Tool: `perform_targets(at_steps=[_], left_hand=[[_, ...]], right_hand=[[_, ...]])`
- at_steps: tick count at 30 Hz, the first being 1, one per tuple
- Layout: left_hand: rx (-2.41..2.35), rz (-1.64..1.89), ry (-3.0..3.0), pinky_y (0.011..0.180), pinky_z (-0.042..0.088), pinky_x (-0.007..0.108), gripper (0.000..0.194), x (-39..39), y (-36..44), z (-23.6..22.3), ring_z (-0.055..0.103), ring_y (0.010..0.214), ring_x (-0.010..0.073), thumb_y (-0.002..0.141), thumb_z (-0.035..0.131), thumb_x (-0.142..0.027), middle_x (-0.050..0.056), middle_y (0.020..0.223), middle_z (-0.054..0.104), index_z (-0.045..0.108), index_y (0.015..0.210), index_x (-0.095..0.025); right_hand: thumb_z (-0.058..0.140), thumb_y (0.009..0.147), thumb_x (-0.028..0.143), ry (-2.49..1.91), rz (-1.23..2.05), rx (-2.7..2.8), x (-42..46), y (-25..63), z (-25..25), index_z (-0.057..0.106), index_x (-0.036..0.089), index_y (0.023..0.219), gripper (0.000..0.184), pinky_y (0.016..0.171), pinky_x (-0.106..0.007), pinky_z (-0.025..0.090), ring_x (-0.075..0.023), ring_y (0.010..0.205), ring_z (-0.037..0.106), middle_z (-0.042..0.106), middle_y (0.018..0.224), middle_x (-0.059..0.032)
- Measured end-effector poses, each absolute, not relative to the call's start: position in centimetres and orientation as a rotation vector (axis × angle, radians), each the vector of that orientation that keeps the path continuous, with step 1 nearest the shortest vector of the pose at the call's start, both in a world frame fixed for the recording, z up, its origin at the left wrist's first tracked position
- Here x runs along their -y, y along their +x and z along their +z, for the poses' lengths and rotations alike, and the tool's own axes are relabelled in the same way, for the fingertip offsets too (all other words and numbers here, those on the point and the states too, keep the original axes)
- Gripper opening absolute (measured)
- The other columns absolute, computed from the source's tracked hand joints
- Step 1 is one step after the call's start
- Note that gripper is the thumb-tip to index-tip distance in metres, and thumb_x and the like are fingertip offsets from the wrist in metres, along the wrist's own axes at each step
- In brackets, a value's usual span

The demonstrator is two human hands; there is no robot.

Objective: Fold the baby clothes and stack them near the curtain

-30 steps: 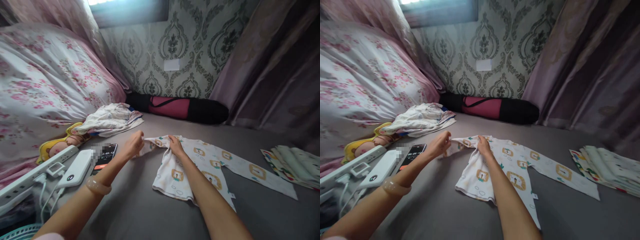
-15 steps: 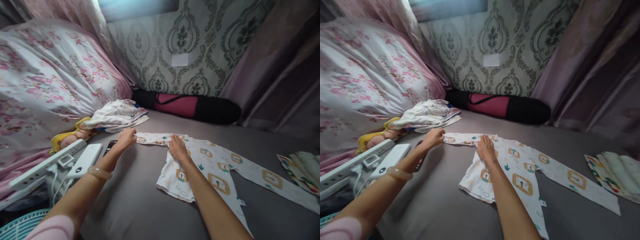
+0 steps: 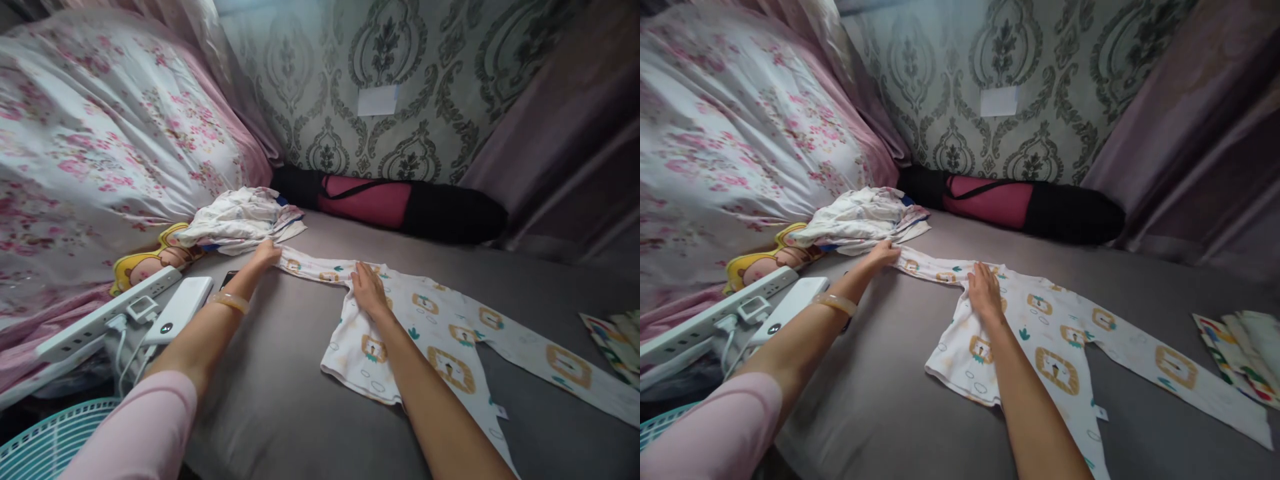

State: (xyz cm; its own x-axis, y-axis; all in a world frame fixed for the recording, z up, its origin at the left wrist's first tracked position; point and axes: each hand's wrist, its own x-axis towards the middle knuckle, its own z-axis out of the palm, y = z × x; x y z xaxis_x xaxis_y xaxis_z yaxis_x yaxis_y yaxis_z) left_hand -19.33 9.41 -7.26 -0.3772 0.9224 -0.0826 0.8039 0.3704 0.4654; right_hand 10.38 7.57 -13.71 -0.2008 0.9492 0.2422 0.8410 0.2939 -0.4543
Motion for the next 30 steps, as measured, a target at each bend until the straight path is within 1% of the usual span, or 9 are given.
perform_targets(at_steps=[3, 5, 8, 12, 15, 19, 24, 27, 30], left_hand=[[-2.410, 0.556, 1.504, 0.077, 0.046, 0.032, 0.031, -10.5, -18.7, -7.2, 0.061, 0.098, 0.0273, 0.089, 0.036, -0.025, 0.019, 0.106, 0.063, 0.054, 0.110, -0.009], [-2.466, 0.562, 1.520, 0.080, 0.046, 0.036, 0.033, -10.8, -18.2, -7.4, 0.060, 0.100, 0.0291, 0.091, 0.033, -0.023, 0.021, 0.109, 0.062, 0.049, 0.117, -0.010], [-2.533, 0.455, 1.758, 0.081, 0.046, 0.040, 0.034, -10.7, -17.8, -7.7, 0.061, 0.099, 0.0309, 0.091, 0.032, -0.018, 0.020, 0.107, 0.063, 0.044, 0.122, -0.013], [-2.516, 0.195, 2.050, 0.077, 0.047, 0.039, 0.034, -10.6, -18.0, -7.7, 0.063, 0.095, 0.0296, 0.093, 0.026, -0.016, 0.020, 0.107, 0.062, 0.045, 0.121, -0.015], [-2.486, 0.091, 2.096, 0.077, 0.047, 0.036, 0.032, -11.3, -18.2, -7.6, 0.064, 0.094, 0.0276, 0.094, 0.027, -0.018, 0.018, 0.107, 0.062, 0.045, 0.121, -0.017], [-2.489, 0.043, 2.055, 0.078, 0.047, 0.035, 0.032, -12.4, -18.5, -8.2, 0.063, 0.096, 0.0274, 0.094, 0.026, -0.020, 0.018, 0.107, 0.064, 0.046, 0.120, -0.017], [-2.518, 0.035, 1.942, 0.079, 0.047, 0.038, 0.032, -12.7, -18.9, -9.6, 0.064, 0.096, 0.0299, 0.093, 0.027, -0.018, 0.022, 0.105, 0.065, 0.046, 0.118, -0.013], [-2.572, 0.048, 1.860, 0.080, 0.048, 0.039, 0.032, -12.6, -18.8, -9.9, 0.064, 0.097, 0.0313, 0.093, 0.028, -0.017, 0.024, 0.104, 0.065, 0.046, 0.118, -0.009], [-2.604, 0.050, 1.834, 0.079, 0.048, 0.040, 0.031, -12.6, -18.8, -9.9, 0.064, 0.098, 0.0324, 0.094, 0.028, -0.019, 0.024, 0.102, 0.065, 0.046, 0.117, -0.009]], right_hand=[[0.027, 0.097, 0.034, -1.660, 0.249, 2.182, -7.0, 9.9, -13.5, 0.041, 0.009, 0.139, 0.052, 0.113, -0.036, 0.016, -0.0223, 0.138, 0.027, 0.037, 0.147, -0.0130], [0.027, 0.097, 0.035, -1.694, 0.209, 2.217, -6.8, 9.7, -13.2, 0.039, 0.008, 0.141, 0.053, 0.113, -0.037, 0.015, -0.0242, 0.139, 0.025, 0.035, 0.149, -0.0133], [0.026, 0.097, 0.039, -1.736, 0.184, 2.244, -6.5, 9.4, -12.9, 0.035, 0.009, 0.144, 0.056, 0.112, -0.038, 0.014, -0.0251, 0.140, 0.022, 0.032, 0.151, -0.0130], [0.025, 0.097, 0.042, -1.782, 0.189, 2.254, -6.3, 9.2, -12.6, 0.031, 0.008, 0.146, 0.059, 0.113, -0.039, 0.011, -0.0252, 0.141, 0.019, 0.028, 0.152, -0.0130], [0.025, 0.097, 0.043, -1.803, 0.199, 2.250, -6.3, 9.1, -12.5, 0.030, 0.007, 0.146, 0.062, 0.113, -0.039, 0.010, -0.0258, 0.141, 0.018, 0.027, 0.152, -0.0131], [0.025, 0.096, 0.043, -1.795, 0.184, 2.252, -6.3, 9.0, -12.5, 0.031, 0.006, 0.145, 0.062, 0.113, -0.039, 0.010, -0.0266, 0.141, 0.019, 0.028, 0.152, -0.0129], [0.024, 0.096, 0.044, -1.801, 0.179, 2.244, -6.3, 9.0, -12.7, 0.031, 0.006, 0.145, 0.062, 0.113, -0.039, 0.009, -0.0261, 0.141, 0.019, 0.028, 0.152, -0.0119], [0.024, 0.096, 0.044, -1.820, 0.176, 2.243, -6.3, 8.9, -12.6, 0.030, 0.004, 0.145, 0.063, 0.113, -0.038, 0.009, -0.0264, 0.141, 0.018, 0.027, 0.152, -0.0144], [0.025, 0.096, 0.045, -1.855, 0.181, 2.227, -6.2, 8.8, -12.4, 0.031, 0.005, 0.145, 0.064, 0.113, -0.042, 0.007, -0.0288, 0.141, 0.016, 0.024, 0.152, -0.0178]])
